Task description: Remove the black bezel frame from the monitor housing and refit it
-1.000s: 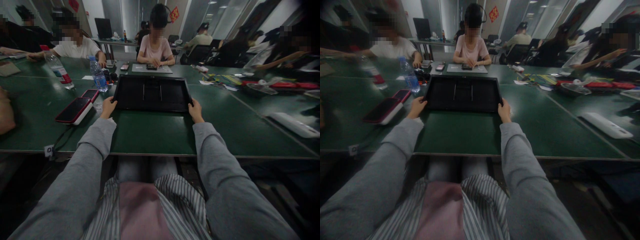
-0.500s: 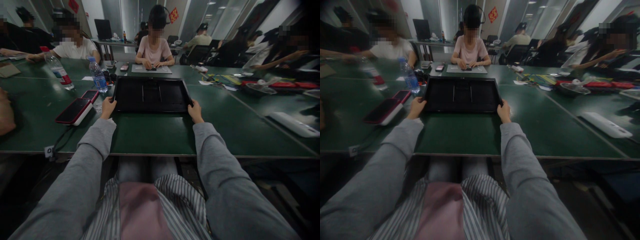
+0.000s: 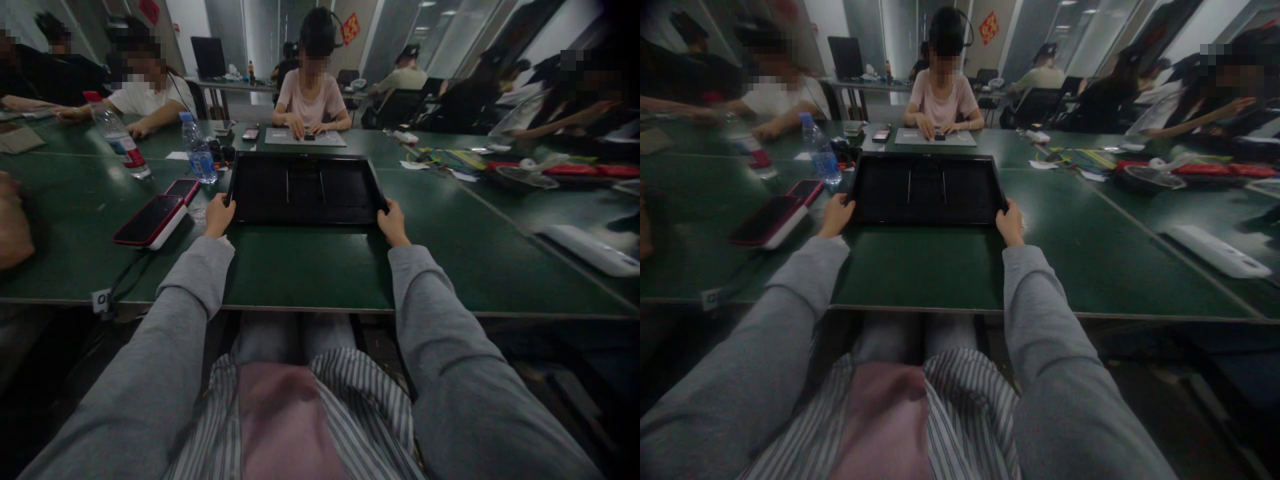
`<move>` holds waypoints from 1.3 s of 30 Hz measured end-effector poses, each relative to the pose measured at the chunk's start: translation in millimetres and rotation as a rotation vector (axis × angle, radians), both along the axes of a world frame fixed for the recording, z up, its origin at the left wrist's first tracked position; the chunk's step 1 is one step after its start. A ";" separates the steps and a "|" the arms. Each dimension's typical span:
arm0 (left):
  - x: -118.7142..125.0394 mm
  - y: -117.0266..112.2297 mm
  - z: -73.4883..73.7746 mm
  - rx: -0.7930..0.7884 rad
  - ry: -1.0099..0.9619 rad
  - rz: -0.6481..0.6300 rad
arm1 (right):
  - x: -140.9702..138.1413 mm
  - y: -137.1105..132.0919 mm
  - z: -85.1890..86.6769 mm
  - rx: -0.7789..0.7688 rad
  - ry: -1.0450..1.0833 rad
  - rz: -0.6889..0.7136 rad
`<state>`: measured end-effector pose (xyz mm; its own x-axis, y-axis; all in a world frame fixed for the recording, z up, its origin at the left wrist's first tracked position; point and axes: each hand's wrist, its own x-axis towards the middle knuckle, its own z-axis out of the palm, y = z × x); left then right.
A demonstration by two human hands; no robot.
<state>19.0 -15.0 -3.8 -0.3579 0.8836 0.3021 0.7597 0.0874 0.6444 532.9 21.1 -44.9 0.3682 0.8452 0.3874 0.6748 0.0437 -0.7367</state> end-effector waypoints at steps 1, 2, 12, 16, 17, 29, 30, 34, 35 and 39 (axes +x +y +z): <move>0.4 -0.3 0.1 0.000 -0.002 0.002 | -0.4 -0.2 0.3 0.001 0.003 -0.003; 0.7 -0.5 0.0 -0.002 -0.005 0.002 | -0.7 -0.3 0.7 0.000 0.005 -0.005; 0.2 -1.0 -0.7 -0.006 0.002 -0.007 | 1.2 0.2 0.2 -0.011 -0.002 0.011; 0.5 -1.1 -0.5 -0.008 -0.017 -0.002 | 1.0 -0.5 0.5 -0.005 0.004 0.014; 0.4 -0.9 -0.7 -0.007 -0.020 -0.003 | 0.8 -0.9 0.9 -0.008 0.004 0.016; 2.7 -3.8 2.5 -0.022 -0.030 -0.006 | -4.8 -8.1 8.8 0.010 0.000 0.033; 2.5 -3.6 2.2 -0.023 -0.029 -0.010 | -5.4 -8.4 9.3 0.007 0.005 0.032; 1.1 -1.6 -0.6 -0.017 -0.020 -0.011 | -6.4 -8.4 10.0 -0.011 0.033 0.028; 0.7 -1.1 -1.2 -0.016 -0.017 -0.012 | -6.1 -8.1 9.7 -0.017 0.036 0.022; 0.3 0.0 -1.8 -0.025 -0.012 -0.006 | -3.3 -6.3 7.1 -0.017 0.022 0.021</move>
<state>19.3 -15.0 -5.6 -0.3565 0.8927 0.2759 0.7523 0.0992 0.6513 529.5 14.7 -37.8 0.3587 0.8593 0.3645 0.6574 0.0447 -0.7522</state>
